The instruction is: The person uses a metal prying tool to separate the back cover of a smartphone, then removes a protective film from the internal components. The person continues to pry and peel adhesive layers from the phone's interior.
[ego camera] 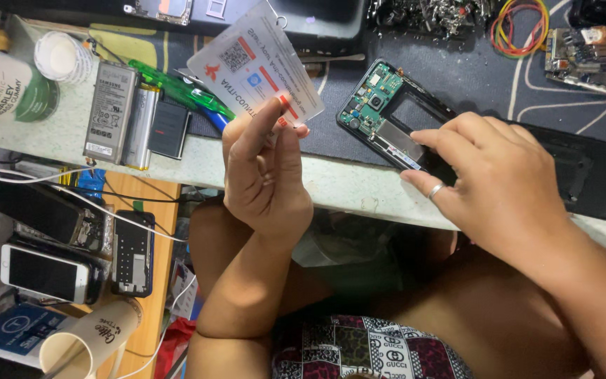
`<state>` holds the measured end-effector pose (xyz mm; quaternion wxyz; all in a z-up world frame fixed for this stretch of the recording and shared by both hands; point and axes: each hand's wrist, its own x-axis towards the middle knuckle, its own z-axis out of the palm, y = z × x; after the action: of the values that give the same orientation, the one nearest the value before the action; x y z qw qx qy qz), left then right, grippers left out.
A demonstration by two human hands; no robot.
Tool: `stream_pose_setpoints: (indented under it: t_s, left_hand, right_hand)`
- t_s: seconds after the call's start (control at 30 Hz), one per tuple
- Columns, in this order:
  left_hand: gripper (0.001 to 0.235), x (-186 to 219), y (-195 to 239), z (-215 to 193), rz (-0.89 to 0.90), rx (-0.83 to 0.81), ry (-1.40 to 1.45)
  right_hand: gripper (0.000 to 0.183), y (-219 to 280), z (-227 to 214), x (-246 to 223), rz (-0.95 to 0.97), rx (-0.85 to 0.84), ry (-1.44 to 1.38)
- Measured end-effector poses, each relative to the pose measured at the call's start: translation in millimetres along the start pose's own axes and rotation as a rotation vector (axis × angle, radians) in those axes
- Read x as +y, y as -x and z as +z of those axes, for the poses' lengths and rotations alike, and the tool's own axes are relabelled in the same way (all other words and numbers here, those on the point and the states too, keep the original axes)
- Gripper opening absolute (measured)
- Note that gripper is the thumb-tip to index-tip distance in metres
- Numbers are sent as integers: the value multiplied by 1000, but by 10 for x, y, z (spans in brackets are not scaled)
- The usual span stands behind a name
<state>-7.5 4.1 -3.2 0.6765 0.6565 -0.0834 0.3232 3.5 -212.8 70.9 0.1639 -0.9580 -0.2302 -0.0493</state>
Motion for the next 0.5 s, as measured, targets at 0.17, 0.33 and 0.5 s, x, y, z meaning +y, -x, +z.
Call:
stream_pose_setpoints:
  t_s: [0.17, 0.33, 0.5]
  left_hand:
    - [25, -6, 6, 3, -5, 1, 14]
    - [24, -4, -1, -9, 0, -14, 6]
    - [22, 11, -11, -16, 11, -24, 1]
  right_hand:
    - [36, 0, 51, -6, 35, -10, -7]
    - [37, -31, 80, 15, 34, 6, -28]
    - [36, -42, 91, 24, 55, -6, -45]
